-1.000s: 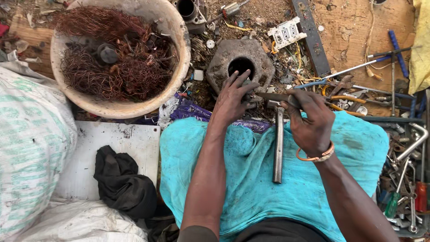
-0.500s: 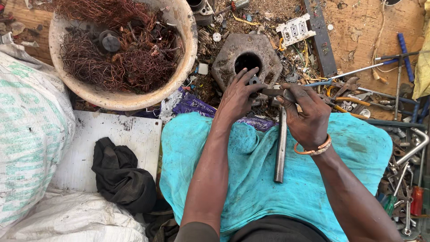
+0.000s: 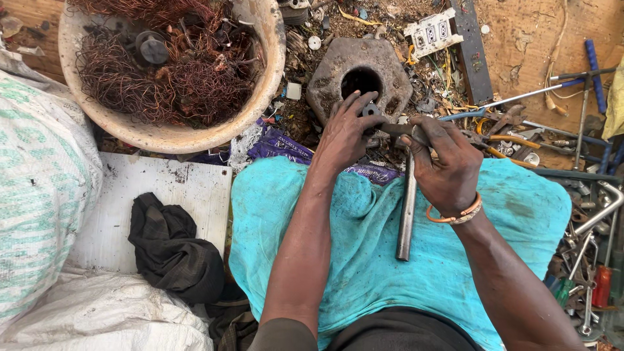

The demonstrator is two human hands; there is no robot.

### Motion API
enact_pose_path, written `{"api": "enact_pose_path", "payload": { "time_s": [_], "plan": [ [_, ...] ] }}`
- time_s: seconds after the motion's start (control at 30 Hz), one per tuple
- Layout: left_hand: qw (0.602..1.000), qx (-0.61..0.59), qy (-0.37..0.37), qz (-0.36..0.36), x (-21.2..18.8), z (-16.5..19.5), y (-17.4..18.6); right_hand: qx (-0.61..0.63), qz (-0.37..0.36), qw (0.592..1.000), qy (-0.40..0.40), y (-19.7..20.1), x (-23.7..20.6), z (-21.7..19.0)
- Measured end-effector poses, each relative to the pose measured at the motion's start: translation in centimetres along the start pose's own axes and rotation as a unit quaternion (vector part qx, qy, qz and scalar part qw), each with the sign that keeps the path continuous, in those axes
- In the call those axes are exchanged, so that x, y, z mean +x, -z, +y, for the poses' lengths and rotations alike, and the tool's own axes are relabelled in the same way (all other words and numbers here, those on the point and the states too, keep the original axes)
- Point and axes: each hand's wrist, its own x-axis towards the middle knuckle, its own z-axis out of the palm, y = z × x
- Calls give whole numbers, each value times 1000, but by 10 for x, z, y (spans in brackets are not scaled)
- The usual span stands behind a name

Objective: The person sits on the ground at an outdoor scrap yard and dismantles small electric motor parts. They pry at the motor housings with a screwdriver, strike components with a hammer, pull out armatures and copper windings, and drop the copper scrap into a basin filled with similar windings.

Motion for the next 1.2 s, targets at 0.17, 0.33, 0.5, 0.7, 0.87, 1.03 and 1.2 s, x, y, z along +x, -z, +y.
{"api": "enact_pose_path", "payload": {
  "time_s": [0.17,0.33,0.5,0.7,0.87,1.03,1.2],
  "plan": [
    [1000,0,4,3,0,0,-3,1,10,1000,-2,-3,-2,3],
    [1000,6,5,-14,0,-1,0,-11,10,1000,11,-7,-7,6],
    [1000,-6,-24,1,7,10,5,-4,17,1000,3,-8,-11,10],
    [989,-10,-146,16,29,21,-6,23,19,1000,-6,-7,-6,9],
    [985,63,-159,-15,35,17,-9,33,9,999,8,-4,-2,1],
    [983,31,-179,11,37,21,2,273,18,949,-159,-1,-9,24],
    [988,55,-146,-2,39,32,13,65,-78,909,-405,-29,-13,38]
  ]
}}
